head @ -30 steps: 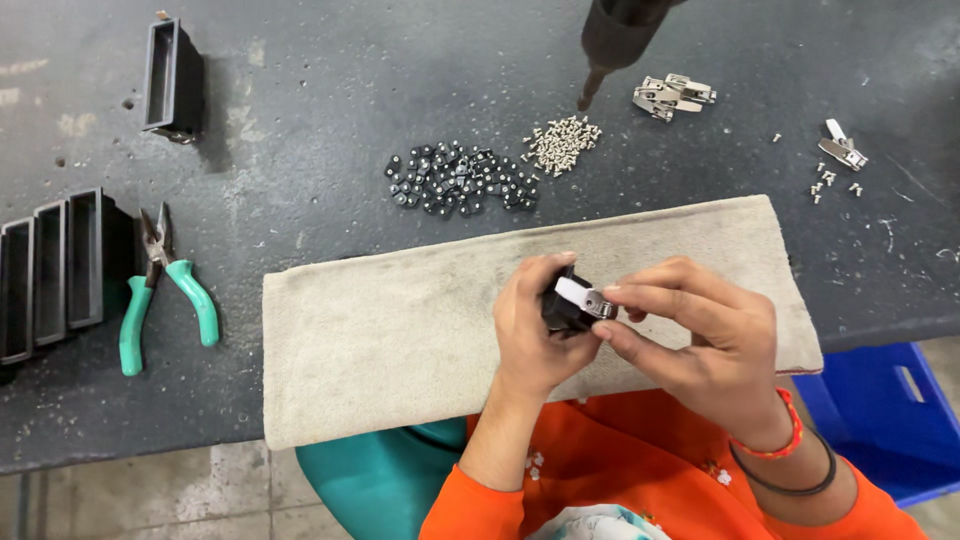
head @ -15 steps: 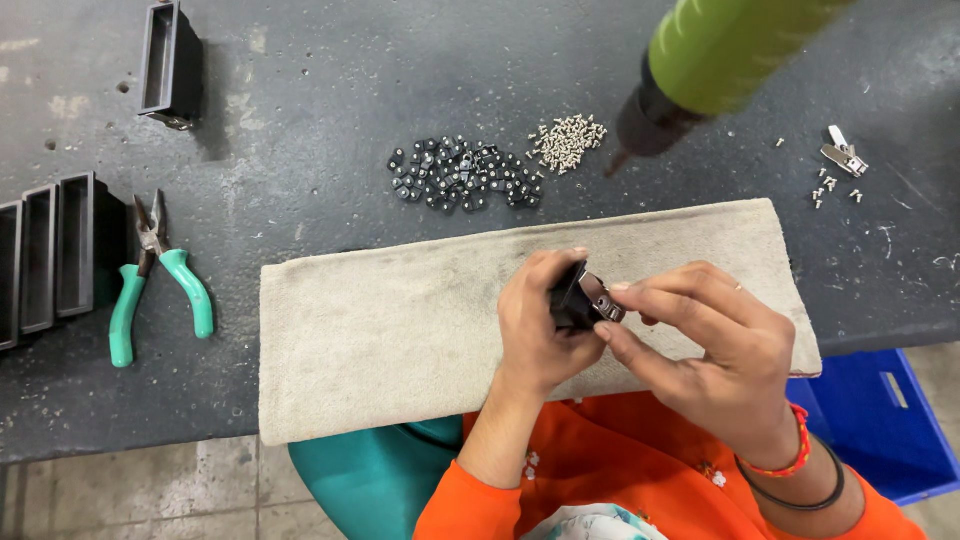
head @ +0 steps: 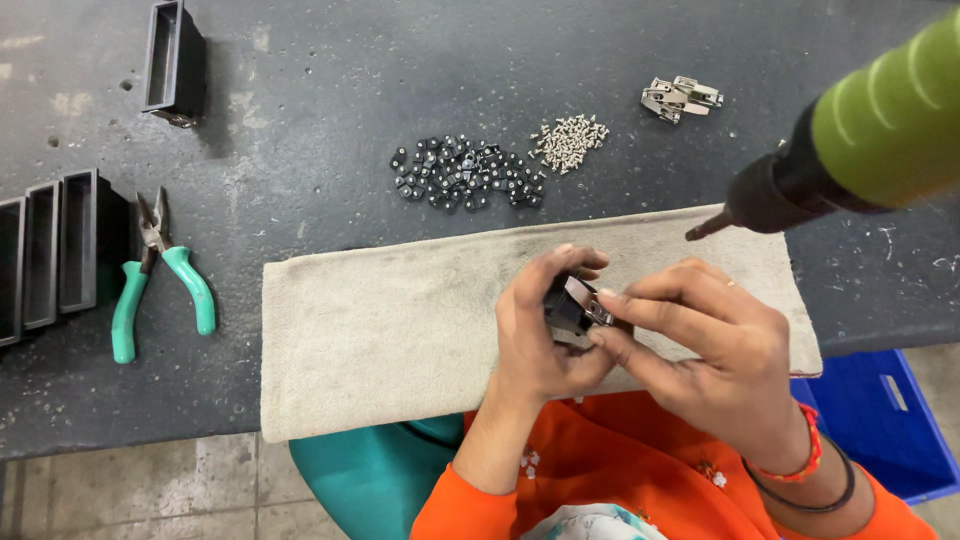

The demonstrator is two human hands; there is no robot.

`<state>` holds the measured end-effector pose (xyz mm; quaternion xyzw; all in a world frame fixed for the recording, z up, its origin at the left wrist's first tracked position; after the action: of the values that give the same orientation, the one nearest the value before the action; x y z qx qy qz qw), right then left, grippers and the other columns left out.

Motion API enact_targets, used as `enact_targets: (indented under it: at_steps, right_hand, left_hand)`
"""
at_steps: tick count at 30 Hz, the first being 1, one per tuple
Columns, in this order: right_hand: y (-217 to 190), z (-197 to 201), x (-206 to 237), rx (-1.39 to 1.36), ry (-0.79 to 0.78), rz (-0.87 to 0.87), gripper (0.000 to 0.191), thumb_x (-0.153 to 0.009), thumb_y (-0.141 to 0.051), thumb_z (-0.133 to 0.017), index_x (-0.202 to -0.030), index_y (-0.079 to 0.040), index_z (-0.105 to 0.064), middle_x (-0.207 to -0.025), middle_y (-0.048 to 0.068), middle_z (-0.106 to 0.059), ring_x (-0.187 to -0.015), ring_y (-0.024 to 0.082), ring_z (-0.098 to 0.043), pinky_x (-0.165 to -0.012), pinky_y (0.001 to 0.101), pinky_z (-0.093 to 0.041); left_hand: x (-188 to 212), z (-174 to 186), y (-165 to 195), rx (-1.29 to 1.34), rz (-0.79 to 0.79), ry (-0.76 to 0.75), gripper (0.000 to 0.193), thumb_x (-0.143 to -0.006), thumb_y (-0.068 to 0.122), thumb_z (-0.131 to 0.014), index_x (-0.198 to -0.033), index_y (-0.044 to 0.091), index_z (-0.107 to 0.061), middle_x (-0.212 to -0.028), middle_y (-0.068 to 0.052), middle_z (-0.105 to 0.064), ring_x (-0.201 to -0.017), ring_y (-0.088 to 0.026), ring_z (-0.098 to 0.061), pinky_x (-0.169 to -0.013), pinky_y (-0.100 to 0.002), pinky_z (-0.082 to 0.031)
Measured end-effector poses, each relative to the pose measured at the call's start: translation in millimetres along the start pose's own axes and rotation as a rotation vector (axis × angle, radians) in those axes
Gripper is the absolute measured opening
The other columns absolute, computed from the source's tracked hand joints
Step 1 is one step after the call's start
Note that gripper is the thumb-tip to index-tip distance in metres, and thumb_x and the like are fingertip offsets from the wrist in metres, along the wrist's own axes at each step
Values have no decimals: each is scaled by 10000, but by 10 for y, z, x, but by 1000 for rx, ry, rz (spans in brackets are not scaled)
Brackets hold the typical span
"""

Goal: The person sits at a workbench and uses a green electric screwdriver to drive screws into black plastic housings, attaching small metal fittings. They pick screws from piles on the table, hold each housing steady with one hand while driving screws, and set finished housings aside with other completed units.

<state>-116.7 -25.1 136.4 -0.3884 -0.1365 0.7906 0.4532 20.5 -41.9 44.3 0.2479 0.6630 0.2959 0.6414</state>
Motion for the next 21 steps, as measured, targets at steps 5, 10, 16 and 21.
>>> enact_targets:
  at_steps: [5,10,16,21]
  right_hand:
    - [11,-8,-9,5,20,13,350,-690,-57,-894,-1017,-35,-772,-891,62,-707,-794,163,-673,-659,276,-525]
    - [15,5,-21,-1,11,21,347,-687,-70,-894,-1008,-38,-767,-902,61,-705,-818,165,-685,-682,282,-543]
    - [-2,25,-22,16,-16,9,326,-684,-74,-895,-984,-34,-774,-883,61,-705,-796,164,-687,-669,285,-544]
    - [25,32,-47,-9,-21,-20,327,-687,-90,-897,-982,-35,-767,-900,60,-711,-786,156,-699,-653,271,-552]
  left_hand:
    - [-6,-7,-18,-61,12,-15,752,-845,85,-764,-1491,121,-382,-1105,-131,-687,-921,-245,-744,-815,-323,-622]
    - [-31,-13,-11,-46,-14,-18,760,-845,78,-768,-1492,126,-372,-1189,-137,-698,-902,-219,-733,-797,-309,-626]
    - [-88,-12,54,-99,-134,-6,753,-872,83,-802,-1481,145,-362,-1232,-160,-658,-983,-262,-737,-821,-318,-647]
    - [-101,-9,69,-196,-143,-17,701,-840,102,-796,-1431,127,-420,-1187,-158,-665,-982,-281,-730,-797,-342,-631]
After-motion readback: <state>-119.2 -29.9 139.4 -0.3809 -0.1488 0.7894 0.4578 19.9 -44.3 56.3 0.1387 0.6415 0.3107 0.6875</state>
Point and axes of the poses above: each hand's wrist, its own x-axis away from the middle knuckle, its own z-axis out of the back of the hand, y = z × x, the point moved 4 cm from there along -x, towards the middle knuckle
